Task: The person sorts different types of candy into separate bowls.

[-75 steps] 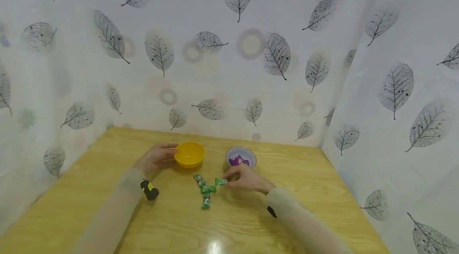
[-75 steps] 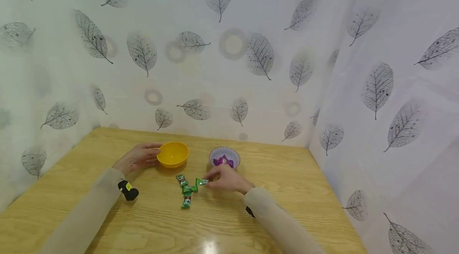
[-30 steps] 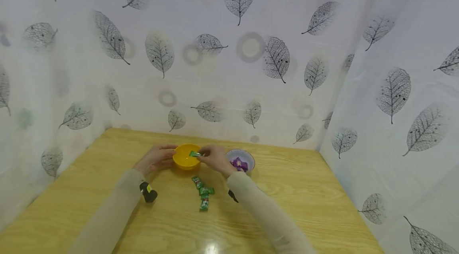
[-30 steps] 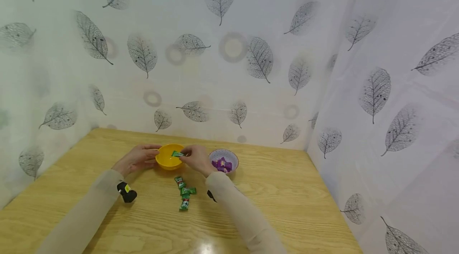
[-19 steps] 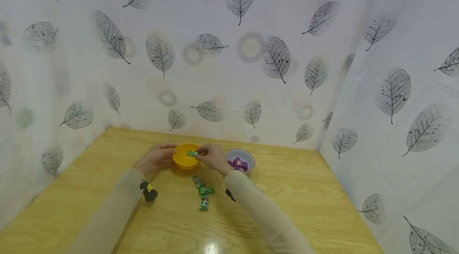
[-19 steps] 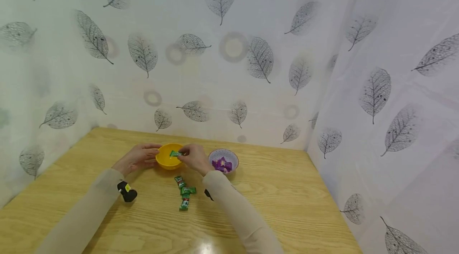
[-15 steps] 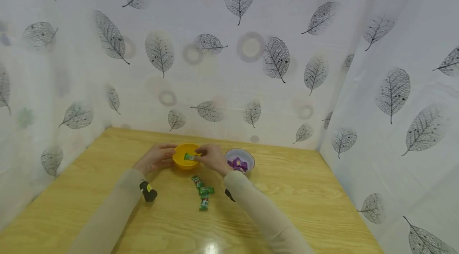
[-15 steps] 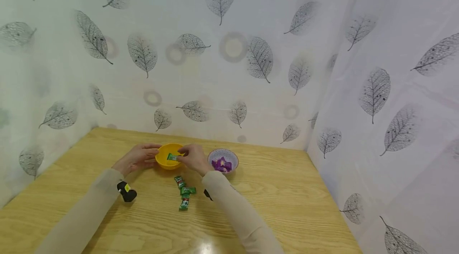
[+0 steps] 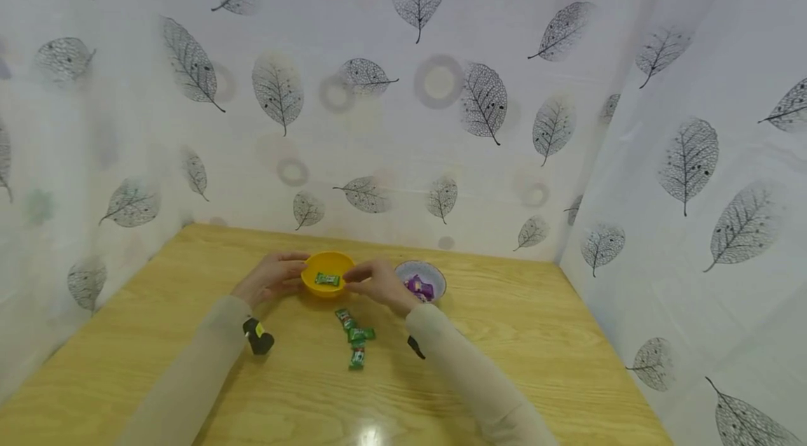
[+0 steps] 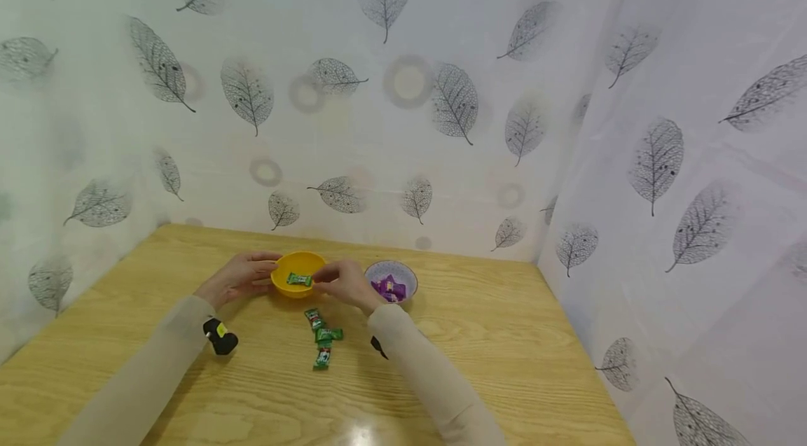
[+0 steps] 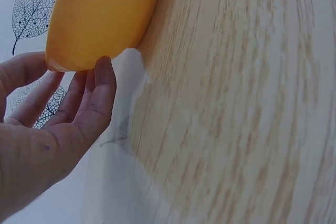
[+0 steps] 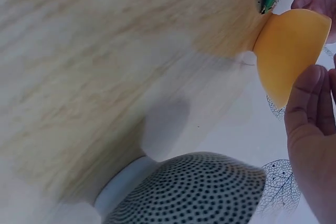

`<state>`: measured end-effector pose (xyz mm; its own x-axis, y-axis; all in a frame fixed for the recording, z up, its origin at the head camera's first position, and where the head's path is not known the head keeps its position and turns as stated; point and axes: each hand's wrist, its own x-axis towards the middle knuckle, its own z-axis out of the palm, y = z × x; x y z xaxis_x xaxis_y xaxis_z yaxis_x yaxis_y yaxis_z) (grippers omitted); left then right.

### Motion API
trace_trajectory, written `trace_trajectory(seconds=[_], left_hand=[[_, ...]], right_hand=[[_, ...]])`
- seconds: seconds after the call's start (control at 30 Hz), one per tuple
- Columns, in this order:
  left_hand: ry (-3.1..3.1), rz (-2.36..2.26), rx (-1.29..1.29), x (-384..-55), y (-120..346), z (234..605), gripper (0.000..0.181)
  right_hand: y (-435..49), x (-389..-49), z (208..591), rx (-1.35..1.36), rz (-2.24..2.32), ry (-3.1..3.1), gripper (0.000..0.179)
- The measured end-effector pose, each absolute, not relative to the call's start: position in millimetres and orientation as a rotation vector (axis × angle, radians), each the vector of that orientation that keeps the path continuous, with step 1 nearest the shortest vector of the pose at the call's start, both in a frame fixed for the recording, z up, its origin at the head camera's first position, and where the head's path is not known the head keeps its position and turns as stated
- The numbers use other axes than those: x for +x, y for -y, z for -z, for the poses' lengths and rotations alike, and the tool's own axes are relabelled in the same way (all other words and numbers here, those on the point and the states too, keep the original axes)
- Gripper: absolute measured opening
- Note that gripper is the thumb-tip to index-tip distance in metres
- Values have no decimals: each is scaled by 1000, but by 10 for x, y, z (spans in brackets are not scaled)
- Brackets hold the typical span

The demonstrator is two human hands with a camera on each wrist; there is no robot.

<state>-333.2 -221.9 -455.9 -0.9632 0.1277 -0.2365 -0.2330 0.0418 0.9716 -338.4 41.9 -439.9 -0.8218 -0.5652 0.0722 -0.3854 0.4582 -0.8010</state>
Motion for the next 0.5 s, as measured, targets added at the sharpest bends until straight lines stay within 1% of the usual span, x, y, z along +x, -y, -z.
trace_trajectory(seconds=[0.27,0.37,0.5], left_hand=[[-2069,-1998,-97,-3341,2218,4578,51],[-2063,-1998,-111,-3341,2217,4565,51],[-2033,-2008,-115,-3352,2232,4569,52]], right_hand=[[-666,-3256,4404,-1008,1304,-2336,34],[-755,-3222,4425,-1049,1245,-2332,31],[-854,-3180,4486,-1029,1163,-2337,28]])
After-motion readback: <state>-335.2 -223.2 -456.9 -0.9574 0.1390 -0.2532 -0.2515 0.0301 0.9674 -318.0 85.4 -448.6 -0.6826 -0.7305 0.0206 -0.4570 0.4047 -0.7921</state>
